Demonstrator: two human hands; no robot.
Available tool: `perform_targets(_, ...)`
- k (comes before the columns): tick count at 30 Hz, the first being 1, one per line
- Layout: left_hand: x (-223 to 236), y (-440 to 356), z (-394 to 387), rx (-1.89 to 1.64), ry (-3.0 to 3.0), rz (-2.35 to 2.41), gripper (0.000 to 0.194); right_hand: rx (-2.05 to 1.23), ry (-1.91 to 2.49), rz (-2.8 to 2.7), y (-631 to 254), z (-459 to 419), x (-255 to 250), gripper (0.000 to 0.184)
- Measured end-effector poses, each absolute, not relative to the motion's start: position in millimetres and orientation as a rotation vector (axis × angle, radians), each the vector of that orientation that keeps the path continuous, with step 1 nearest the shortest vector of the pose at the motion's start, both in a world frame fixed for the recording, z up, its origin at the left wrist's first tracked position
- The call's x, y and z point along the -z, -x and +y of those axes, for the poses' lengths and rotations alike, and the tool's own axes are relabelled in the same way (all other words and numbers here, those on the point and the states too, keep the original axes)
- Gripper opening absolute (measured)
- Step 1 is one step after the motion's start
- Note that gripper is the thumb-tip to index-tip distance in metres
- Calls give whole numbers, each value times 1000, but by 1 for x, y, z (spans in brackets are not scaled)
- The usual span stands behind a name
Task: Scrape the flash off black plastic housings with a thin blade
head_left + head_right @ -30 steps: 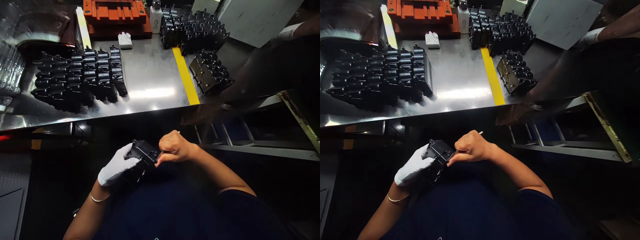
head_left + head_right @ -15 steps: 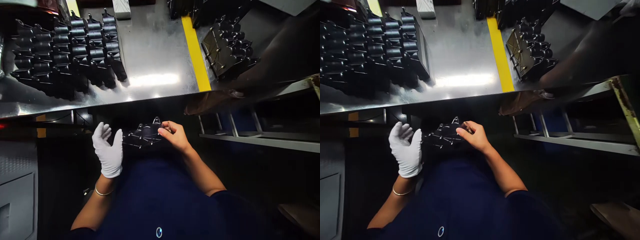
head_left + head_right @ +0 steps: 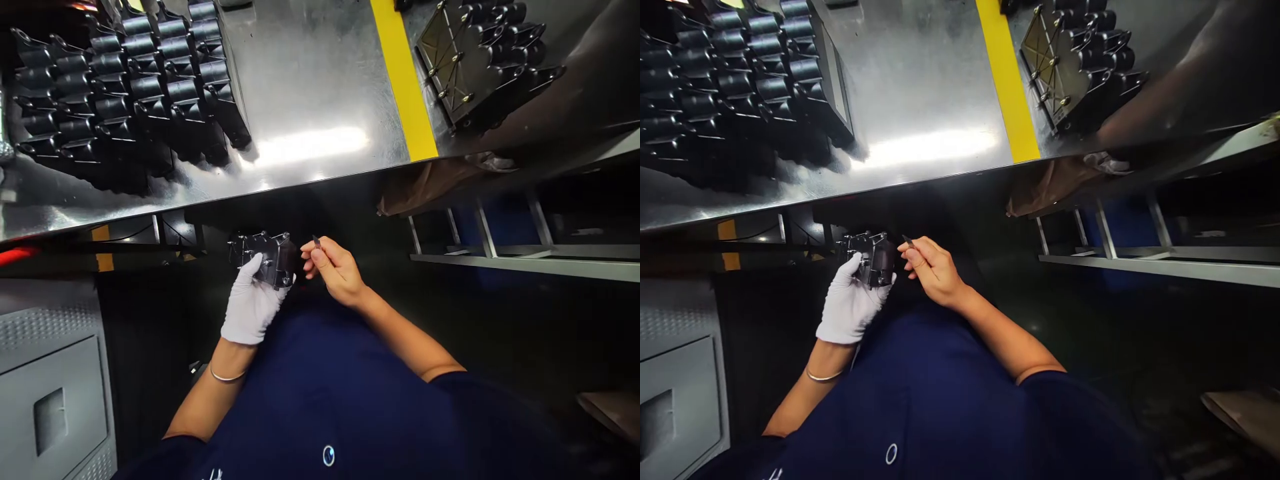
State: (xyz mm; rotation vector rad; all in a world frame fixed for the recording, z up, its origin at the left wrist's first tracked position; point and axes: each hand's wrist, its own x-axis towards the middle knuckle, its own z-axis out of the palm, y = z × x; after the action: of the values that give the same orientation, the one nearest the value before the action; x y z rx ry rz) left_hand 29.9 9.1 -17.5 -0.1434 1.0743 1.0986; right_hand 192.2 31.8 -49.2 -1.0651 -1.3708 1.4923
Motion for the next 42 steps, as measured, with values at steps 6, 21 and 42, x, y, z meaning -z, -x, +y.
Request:
perform_targets(6, 5, -33, 6, -1130, 240, 1017, 26, -1133, 1129, -1669, -199, 29, 48, 39)
perform_targets(21, -6, -45, 0, -1072, 383, 988, 27, -1017, 1104, -1470, -199, 37, 55, 19)
perform_targets(42, -2, -35, -2, -1070, 412, 998, 34, -939, 894, -1556, -199, 33, 45, 5)
